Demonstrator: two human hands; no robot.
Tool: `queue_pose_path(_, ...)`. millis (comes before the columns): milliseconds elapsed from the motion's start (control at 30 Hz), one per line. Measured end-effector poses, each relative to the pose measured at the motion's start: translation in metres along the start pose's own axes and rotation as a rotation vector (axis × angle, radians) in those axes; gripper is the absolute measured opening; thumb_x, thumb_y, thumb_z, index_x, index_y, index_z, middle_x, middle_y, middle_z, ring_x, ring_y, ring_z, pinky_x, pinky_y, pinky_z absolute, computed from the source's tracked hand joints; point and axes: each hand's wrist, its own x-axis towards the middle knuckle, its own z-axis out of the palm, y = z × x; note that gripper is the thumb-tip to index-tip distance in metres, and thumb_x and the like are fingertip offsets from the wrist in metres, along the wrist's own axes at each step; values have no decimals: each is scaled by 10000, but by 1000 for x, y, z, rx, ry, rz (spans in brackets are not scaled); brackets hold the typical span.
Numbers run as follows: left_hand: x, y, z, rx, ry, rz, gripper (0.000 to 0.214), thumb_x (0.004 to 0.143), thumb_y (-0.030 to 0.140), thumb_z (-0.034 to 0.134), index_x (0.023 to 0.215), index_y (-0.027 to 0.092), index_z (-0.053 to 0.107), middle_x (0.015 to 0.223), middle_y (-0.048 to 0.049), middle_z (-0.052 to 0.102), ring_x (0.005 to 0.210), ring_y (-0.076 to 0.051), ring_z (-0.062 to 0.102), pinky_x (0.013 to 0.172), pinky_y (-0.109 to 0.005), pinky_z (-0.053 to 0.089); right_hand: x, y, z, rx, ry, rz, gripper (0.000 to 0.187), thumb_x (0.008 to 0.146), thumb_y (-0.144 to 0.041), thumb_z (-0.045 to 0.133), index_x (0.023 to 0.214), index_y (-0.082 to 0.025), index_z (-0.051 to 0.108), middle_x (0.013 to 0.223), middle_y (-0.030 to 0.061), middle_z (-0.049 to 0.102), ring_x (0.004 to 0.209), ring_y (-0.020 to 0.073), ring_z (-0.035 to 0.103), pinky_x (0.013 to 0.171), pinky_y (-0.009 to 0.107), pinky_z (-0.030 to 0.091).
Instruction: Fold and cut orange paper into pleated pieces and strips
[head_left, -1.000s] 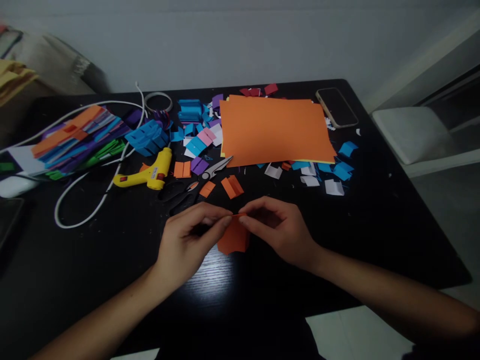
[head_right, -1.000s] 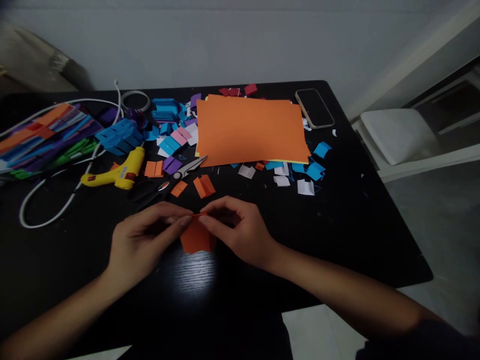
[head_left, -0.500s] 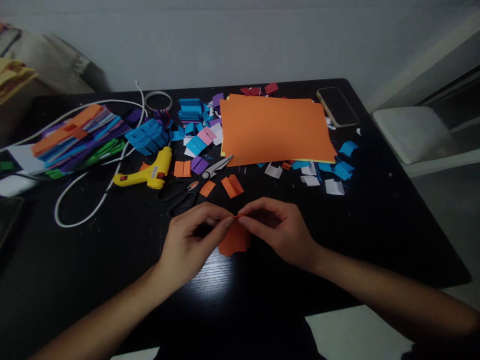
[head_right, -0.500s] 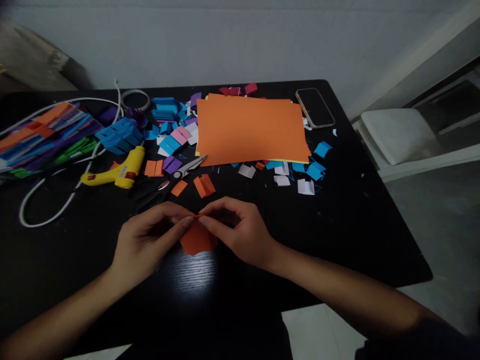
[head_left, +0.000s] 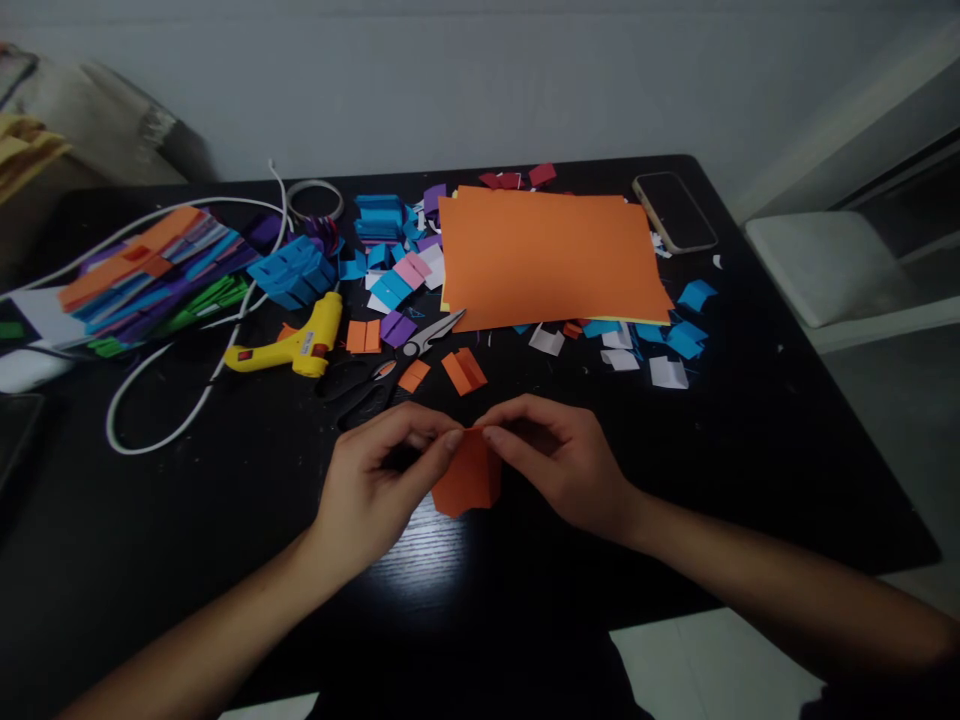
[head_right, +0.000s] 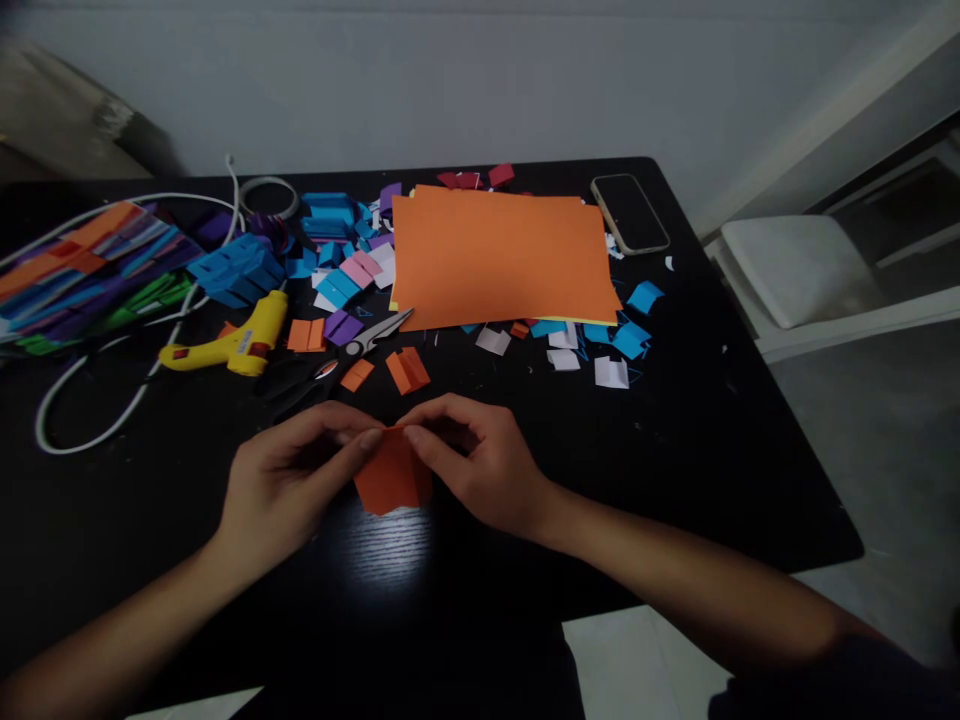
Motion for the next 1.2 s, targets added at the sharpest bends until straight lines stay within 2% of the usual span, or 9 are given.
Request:
queue_pose_path(233,1,3,0,1,-1,-20,57,931,201,718,903,216,765,777,23,729,668,-94,638,615,-199,500,1,0,2,44,-22,34,66,908,-237,740,963,-212,766,929,22,786,876,163,763,795,265,630)
queue_pose_path(700,2,1,-1,-33,32,-81,77,938,223,709,882,206,760,746,29,726,613,-78,617,572,-176,479,2,3,-1,-35,-9,41,73,897,-260,733,925,-194,749,873,26,772,818,167,749,746,274,614)
queue_pose_path(867,2,4,0,-23,21,-39,68,917,203,720,865,201,763,723,24,712,609,-87,616,555,-186,474,1,2,2,2,-41,37,100,901,-280,750,965,-204,764,925,30,795,857,176,769,783,284,629)
queue_pose_path(1200,2,3,1,-35,28,-67,80,915,224,721,853,196,763,703,22,708,586,-87,607,550,-184,479,0,2,0,-101,-24,11,85,918,-271,714,923,-208,771,853,15,788,770,161,741,685,270,586)
